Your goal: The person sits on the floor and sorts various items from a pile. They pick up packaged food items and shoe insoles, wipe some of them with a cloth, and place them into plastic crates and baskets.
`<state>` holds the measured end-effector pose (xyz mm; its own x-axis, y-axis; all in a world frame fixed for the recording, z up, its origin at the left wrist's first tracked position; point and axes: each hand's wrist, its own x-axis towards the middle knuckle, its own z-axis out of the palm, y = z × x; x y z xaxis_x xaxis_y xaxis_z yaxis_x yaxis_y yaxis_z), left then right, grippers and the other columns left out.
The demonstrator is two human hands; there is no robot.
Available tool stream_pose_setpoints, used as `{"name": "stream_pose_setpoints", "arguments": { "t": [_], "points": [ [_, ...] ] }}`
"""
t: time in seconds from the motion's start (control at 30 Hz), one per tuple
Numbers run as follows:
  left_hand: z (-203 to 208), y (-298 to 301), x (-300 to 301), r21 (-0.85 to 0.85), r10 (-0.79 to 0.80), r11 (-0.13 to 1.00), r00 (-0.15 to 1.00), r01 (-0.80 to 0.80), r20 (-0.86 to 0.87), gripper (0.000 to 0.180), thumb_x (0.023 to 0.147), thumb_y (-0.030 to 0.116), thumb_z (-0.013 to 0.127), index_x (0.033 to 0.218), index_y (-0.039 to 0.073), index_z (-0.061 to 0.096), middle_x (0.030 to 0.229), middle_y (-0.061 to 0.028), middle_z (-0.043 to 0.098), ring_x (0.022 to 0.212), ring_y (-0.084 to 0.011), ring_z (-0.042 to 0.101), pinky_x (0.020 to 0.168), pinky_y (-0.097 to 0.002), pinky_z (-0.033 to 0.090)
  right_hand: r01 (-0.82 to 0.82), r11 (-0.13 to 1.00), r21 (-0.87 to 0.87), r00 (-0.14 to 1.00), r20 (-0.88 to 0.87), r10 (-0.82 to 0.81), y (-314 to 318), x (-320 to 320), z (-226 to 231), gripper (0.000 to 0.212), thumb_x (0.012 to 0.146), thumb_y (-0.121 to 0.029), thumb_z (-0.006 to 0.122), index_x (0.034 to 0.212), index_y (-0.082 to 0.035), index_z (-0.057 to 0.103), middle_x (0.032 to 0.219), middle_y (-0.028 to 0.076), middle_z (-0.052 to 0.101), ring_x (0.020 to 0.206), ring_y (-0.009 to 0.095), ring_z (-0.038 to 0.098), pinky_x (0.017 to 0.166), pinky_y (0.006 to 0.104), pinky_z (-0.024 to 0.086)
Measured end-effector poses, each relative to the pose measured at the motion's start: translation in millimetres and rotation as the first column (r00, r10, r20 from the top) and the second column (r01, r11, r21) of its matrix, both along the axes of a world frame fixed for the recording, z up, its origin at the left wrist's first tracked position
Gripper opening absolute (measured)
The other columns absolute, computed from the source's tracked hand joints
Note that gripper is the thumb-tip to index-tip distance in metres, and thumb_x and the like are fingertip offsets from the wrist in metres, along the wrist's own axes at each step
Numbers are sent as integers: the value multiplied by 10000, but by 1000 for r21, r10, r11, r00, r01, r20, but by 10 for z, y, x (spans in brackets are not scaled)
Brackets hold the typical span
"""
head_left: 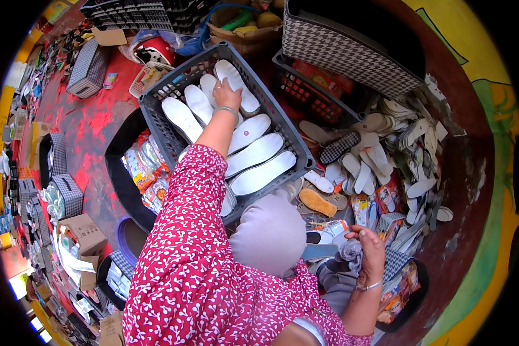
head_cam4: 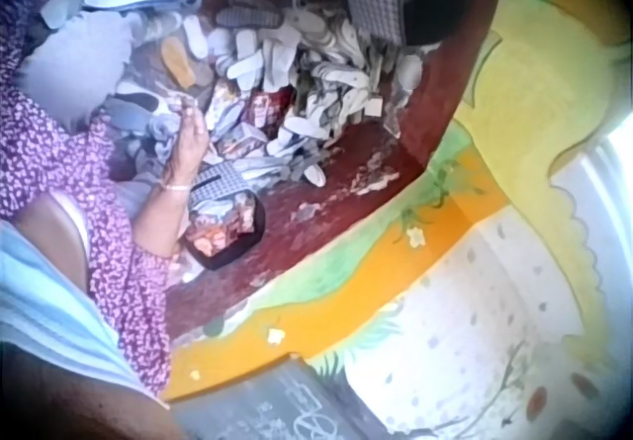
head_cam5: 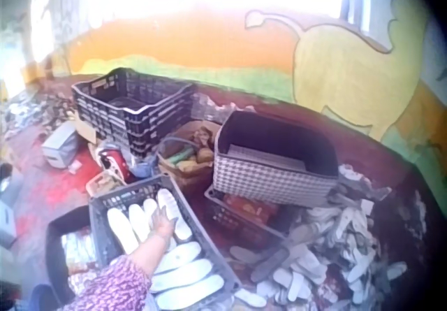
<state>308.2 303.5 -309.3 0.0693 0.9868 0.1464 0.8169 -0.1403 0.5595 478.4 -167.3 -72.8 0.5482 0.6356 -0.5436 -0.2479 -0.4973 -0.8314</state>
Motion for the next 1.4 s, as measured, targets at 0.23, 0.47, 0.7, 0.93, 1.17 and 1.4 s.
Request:
{"name": "stream_pose_setpoints", "arguments": {
  "t": [0.23, 0.47, 0.7, 0.93, 1.17, 1.4],
  "points": [
    [-150, -7, -14, -252, -382, 917, 864, 310, -327, 669, 857, 394, 530, 1389, 71, 284, 1458, -178, 218, 1350, -346, 196, 1074, -422, 250, -15, 1000, 2, 1000, -25, 15, -9, 3, -22, 276, 901, -208, 546, 1027, 27, 615, 836, 97, 656, 832, 125, 570, 846, 272, 392],
    [88, 2, 339, -536, -547, 789, 739, 300, -392, 695, 892, 424, 424, 1427, 64, 167, 1490, -179, 120, 1380, -317, 127, 1101, -442, 189, 47, 999, 25, 999, -1, -47, -201, -80, 75, 280, 898, -215, 545, 992, 37, 623, 801, 82, 647, 785, 114, 570, 787, 253, 414],
    [-471, 473, 4, -141, -419, 904, 775, 403, -474, 678, 841, 421, 536, 1373, 58, 325, 1409, -207, 304, 1311, -362, 256, 1067, -495, 244, 354, 848, 395, 917, 30, -397, -747, 148, 684, 362, 881, -318, 524, 920, 28, 623, 594, 59, 541, 537, 134, 519, 504, 264, 410],
    [643, -549, 53, 48, -481, 871, 828, 489, 286, 475, 921, 367, 455, 690, -6, 636, 767, -145, 637, 827, -255, 563, 799, -365, 415, 647, 381, 660, 512, -5, -859, -2495, 118, 1064, 242, 828, -202, 593, 946, 9, 580, 565, 13, 457, 513, 116, 465, 484, 237, 380],
    [2191, -1726, 400, 322, -625, 758, 489, 568, 609, 280, 945, 202, 463, 1005, -16, 629, 980, -69, 636, 927, -129, 561, 856, -255, 408, 869, 396, 296, 434, -74, -898, -4060, 168, 460, 176, 817, -93, 548, 971, -14, 584, 732, 90, 618, 525, 137, 569, 487, 232, 469],
    [3661, -3561, 1005, 280, -588, 451, 46, 847, 808, 264, 938, 153, 474, 1109, -6, 598, 1150, -92, 599, 1025, -147, 559, 897, -270, 425, 943, 280, 178, 331, -447, -831, -4003, 724, -1071, 135, 846, -182, 566, 815, -54, 597, 693, 76, 636, 488, 212, 584, 432, 297, 478]
  ]
}}
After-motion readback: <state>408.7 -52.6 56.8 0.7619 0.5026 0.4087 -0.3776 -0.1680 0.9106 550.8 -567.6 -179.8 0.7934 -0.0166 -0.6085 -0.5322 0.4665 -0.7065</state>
